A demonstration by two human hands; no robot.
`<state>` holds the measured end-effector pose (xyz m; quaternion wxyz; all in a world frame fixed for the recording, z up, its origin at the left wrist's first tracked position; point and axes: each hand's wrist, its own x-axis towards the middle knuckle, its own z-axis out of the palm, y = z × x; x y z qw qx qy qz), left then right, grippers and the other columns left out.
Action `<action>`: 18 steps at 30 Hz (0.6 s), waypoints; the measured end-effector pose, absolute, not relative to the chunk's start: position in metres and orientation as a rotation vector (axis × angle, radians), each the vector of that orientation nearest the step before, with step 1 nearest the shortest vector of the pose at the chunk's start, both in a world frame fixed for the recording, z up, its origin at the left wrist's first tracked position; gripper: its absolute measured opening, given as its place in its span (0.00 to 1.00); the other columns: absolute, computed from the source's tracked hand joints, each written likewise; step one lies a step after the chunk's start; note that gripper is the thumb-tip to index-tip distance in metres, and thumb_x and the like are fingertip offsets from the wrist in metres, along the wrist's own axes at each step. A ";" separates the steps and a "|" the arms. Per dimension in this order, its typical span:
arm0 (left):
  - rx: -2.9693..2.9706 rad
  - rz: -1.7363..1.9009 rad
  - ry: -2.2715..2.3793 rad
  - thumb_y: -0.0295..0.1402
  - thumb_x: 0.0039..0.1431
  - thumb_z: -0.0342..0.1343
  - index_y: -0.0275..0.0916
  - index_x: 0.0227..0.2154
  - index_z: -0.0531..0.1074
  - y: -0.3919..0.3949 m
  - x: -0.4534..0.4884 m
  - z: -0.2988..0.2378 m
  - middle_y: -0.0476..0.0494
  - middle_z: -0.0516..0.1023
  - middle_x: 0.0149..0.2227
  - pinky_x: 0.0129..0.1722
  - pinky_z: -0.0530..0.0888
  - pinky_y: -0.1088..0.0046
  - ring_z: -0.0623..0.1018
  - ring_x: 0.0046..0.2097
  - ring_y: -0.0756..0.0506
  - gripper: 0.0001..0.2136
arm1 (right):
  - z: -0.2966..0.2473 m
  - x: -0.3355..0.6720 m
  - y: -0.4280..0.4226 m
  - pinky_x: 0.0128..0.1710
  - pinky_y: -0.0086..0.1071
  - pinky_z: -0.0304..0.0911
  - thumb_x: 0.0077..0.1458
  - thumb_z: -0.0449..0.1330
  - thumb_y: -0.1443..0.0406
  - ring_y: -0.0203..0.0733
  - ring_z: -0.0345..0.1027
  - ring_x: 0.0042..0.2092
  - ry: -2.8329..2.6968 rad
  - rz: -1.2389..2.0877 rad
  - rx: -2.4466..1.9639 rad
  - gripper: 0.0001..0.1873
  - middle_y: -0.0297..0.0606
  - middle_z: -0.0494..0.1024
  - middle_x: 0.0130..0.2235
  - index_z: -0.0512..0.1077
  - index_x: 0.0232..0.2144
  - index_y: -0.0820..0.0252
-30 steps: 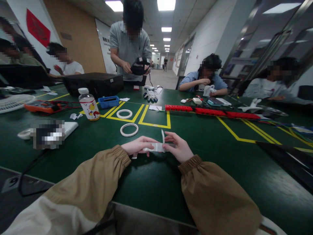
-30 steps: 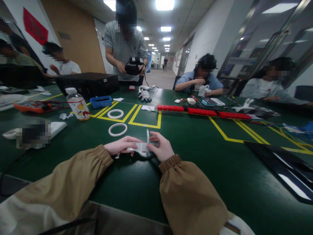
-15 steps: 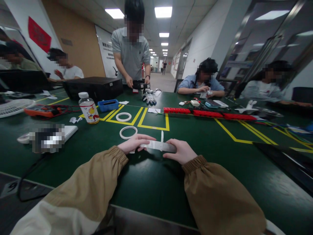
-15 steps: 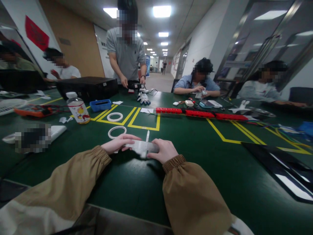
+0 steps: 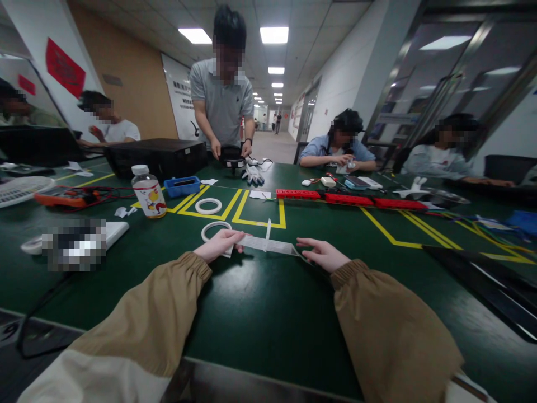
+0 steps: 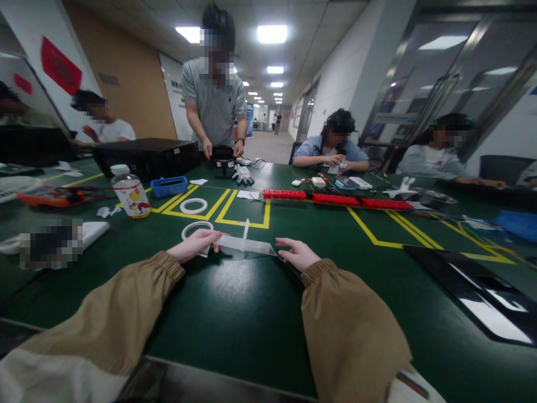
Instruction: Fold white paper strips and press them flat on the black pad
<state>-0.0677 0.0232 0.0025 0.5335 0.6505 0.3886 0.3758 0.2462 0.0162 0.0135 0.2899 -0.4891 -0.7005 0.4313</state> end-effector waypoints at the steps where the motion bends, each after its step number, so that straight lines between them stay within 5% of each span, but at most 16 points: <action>1: 1.564 0.898 0.925 0.50 0.52 0.54 0.30 0.40 0.74 0.024 -0.068 0.002 0.44 0.74 0.26 0.30 0.66 0.78 0.70 0.27 0.51 0.25 | 0.009 0.241 0.017 0.20 0.25 0.59 0.45 0.61 0.65 0.30 0.64 0.23 -1.871 1.154 -1.279 0.22 0.42 0.74 0.43 0.70 0.45 0.62; 8: 1.661 0.873 1.000 0.54 0.52 0.50 0.32 0.39 0.75 0.029 -0.073 0.003 0.42 0.77 0.32 0.41 0.69 0.72 0.74 0.39 0.43 0.28 | -0.002 0.223 0.019 0.23 0.27 0.60 0.43 0.62 0.56 0.33 0.63 0.23 -1.876 1.221 -1.141 0.17 0.32 0.69 0.22 0.68 0.27 0.66; 18: 1.914 0.919 1.402 0.52 0.53 0.48 0.34 0.38 0.75 0.040 -0.101 0.003 0.40 0.77 0.39 0.48 0.65 0.67 0.73 0.44 0.39 0.25 | -0.007 0.222 0.016 0.22 0.24 0.54 0.48 0.57 0.63 0.32 0.60 0.23 -1.895 0.876 -1.193 0.08 0.31 0.69 0.22 0.70 0.28 0.64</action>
